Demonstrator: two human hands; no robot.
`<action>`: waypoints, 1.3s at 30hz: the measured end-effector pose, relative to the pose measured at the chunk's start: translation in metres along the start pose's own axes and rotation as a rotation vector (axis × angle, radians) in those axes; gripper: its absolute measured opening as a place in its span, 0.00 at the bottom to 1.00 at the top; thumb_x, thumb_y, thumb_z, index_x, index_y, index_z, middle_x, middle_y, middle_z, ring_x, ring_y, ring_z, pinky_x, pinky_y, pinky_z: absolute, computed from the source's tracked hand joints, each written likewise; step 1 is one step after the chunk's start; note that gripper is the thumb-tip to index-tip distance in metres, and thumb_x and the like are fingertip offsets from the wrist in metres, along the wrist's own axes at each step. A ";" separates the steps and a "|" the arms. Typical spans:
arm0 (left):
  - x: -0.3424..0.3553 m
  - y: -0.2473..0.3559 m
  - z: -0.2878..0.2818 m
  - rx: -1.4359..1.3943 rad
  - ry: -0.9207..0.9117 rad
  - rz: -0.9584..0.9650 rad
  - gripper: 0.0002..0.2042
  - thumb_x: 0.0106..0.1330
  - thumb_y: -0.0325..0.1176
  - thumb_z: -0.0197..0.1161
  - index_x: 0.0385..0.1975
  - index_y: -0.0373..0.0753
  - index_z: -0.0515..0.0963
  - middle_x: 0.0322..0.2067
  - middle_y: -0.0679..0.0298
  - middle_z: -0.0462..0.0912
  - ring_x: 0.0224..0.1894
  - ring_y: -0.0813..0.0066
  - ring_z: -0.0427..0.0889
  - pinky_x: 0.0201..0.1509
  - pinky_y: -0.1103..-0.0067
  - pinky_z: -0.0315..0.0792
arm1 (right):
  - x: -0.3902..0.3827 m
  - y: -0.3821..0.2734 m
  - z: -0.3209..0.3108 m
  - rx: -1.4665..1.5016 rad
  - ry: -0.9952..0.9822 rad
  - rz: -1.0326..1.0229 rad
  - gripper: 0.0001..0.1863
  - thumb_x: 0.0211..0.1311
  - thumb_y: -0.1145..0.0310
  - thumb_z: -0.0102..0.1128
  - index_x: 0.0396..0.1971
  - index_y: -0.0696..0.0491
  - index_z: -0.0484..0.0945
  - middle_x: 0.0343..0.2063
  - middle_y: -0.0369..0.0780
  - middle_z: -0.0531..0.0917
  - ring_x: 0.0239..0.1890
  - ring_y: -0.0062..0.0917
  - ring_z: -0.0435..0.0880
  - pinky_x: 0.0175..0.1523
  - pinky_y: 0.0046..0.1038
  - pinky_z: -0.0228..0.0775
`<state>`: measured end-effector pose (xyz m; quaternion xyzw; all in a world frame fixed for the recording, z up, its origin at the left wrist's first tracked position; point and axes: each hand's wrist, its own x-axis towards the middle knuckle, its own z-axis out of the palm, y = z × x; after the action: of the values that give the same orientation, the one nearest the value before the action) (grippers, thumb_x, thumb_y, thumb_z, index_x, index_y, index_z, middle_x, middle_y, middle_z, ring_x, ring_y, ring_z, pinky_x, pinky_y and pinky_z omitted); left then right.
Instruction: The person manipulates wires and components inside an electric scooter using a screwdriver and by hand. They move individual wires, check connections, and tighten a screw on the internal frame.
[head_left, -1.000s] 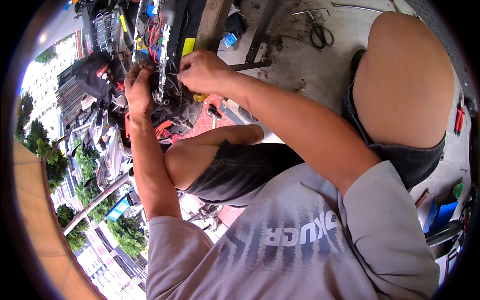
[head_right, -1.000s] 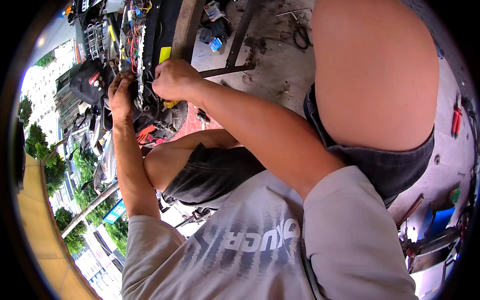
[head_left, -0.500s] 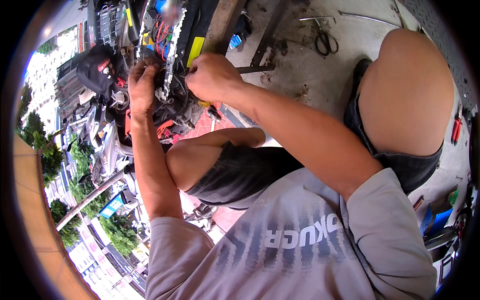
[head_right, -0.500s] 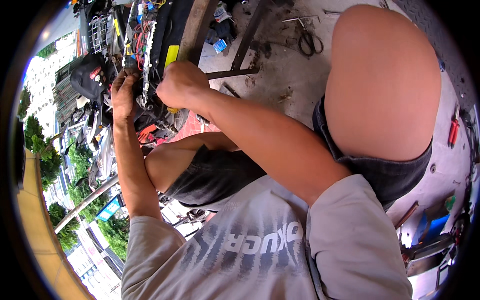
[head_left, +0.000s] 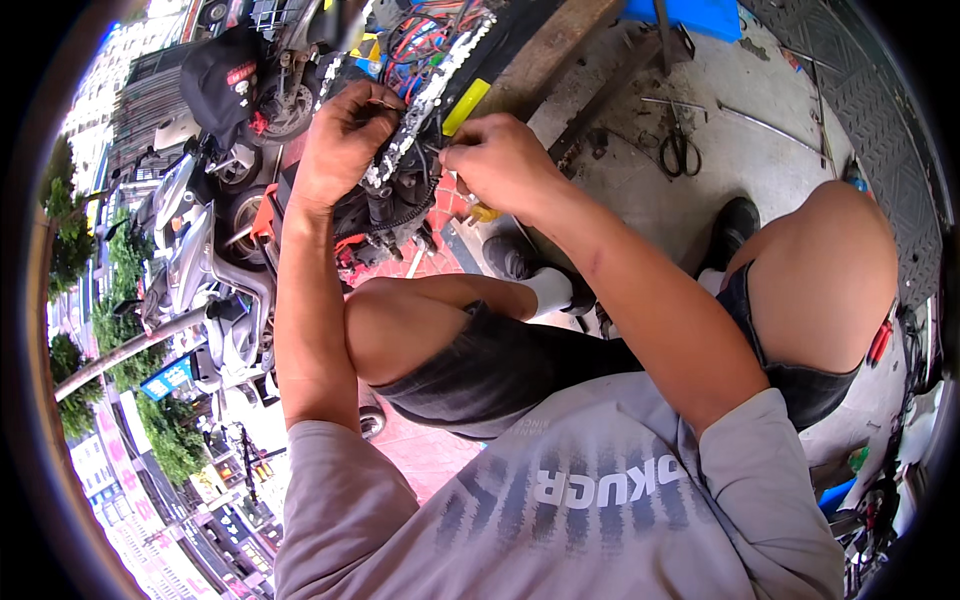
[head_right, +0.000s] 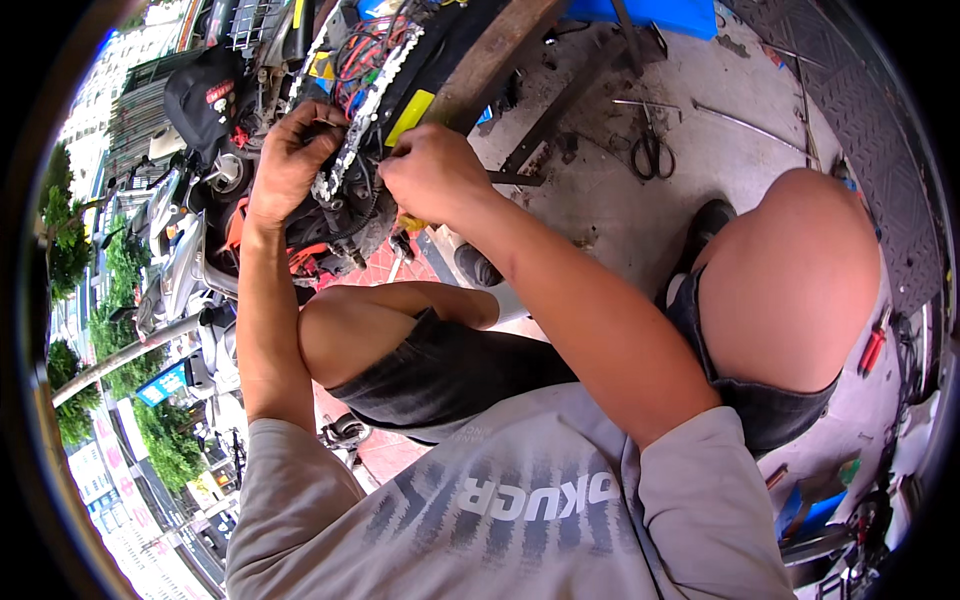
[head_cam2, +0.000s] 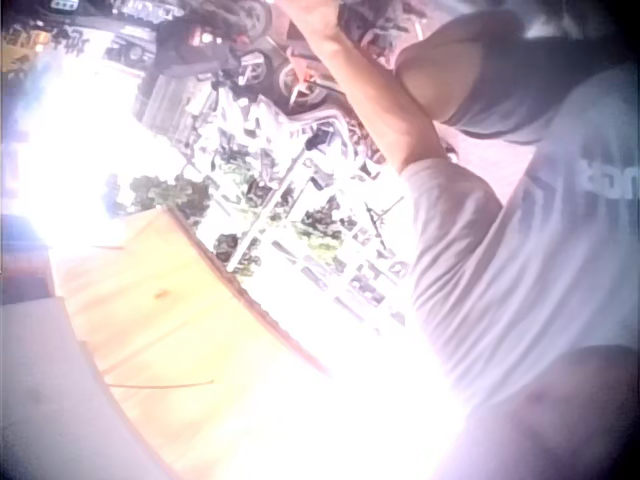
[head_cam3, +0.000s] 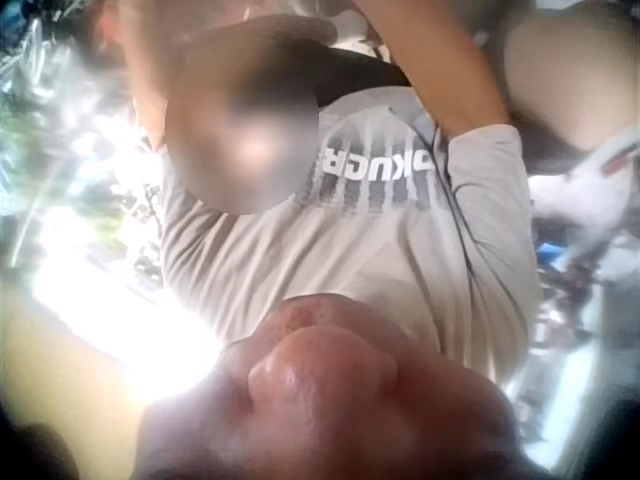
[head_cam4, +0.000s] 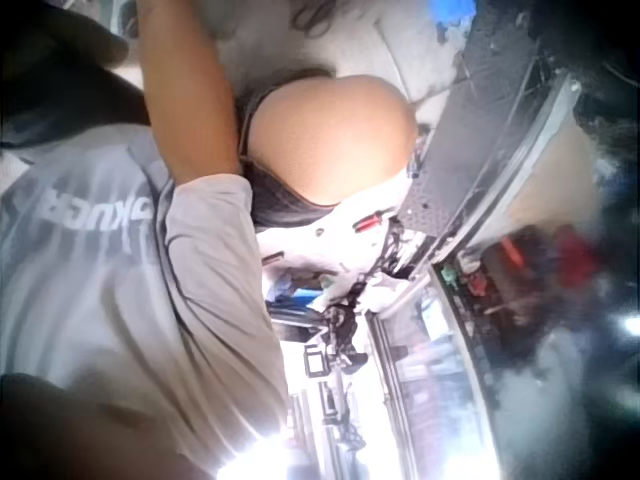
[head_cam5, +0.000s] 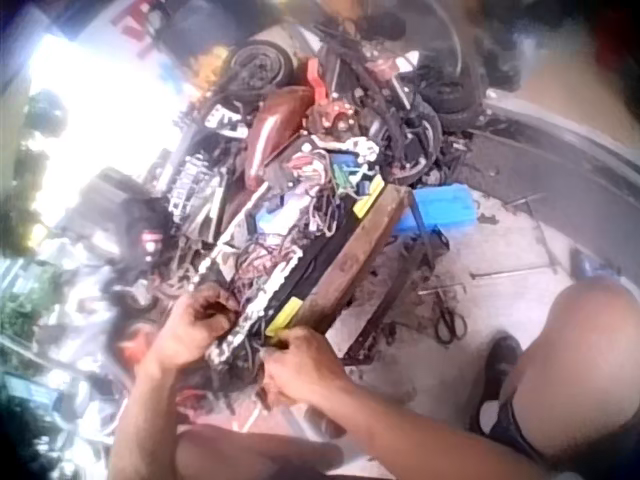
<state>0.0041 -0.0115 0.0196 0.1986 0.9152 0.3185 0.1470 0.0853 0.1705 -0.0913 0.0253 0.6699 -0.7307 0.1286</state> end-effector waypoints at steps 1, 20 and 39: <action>0.000 0.002 0.000 0.022 0.010 0.004 0.07 0.69 0.23 0.60 0.43 0.33 0.81 0.34 0.71 0.81 0.37 0.84 0.75 0.45 0.83 0.71 | -0.001 -0.002 -0.001 0.019 -0.027 0.037 0.18 0.55 0.59 0.60 0.34 0.58 0.87 0.36 0.53 0.87 0.44 0.48 0.87 0.51 0.41 0.78; -0.009 0.024 0.021 0.670 0.351 0.457 0.04 0.68 0.24 0.62 0.38 0.31 0.81 0.33 0.60 0.82 0.38 0.75 0.82 0.47 0.78 0.74 | 0.007 0.012 0.004 0.055 0.037 -0.061 0.18 0.54 0.58 0.65 0.34 0.59 0.88 0.36 0.54 0.87 0.44 0.49 0.86 0.52 0.40 0.77; -0.014 -0.018 -0.007 -0.358 0.161 -0.080 0.06 0.72 0.26 0.58 0.42 0.34 0.81 0.37 0.70 0.82 0.41 0.84 0.77 0.50 0.83 0.70 | -0.023 -0.062 -0.046 -0.172 -0.021 -0.152 0.23 0.64 0.51 0.65 0.29 0.60 0.83 0.22 0.49 0.82 0.26 0.36 0.81 0.37 0.38 0.72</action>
<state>0.0083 -0.0345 0.0149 0.1067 0.8599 0.4848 0.1191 0.0878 0.2239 -0.0307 -0.0443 0.7287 -0.6785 0.0814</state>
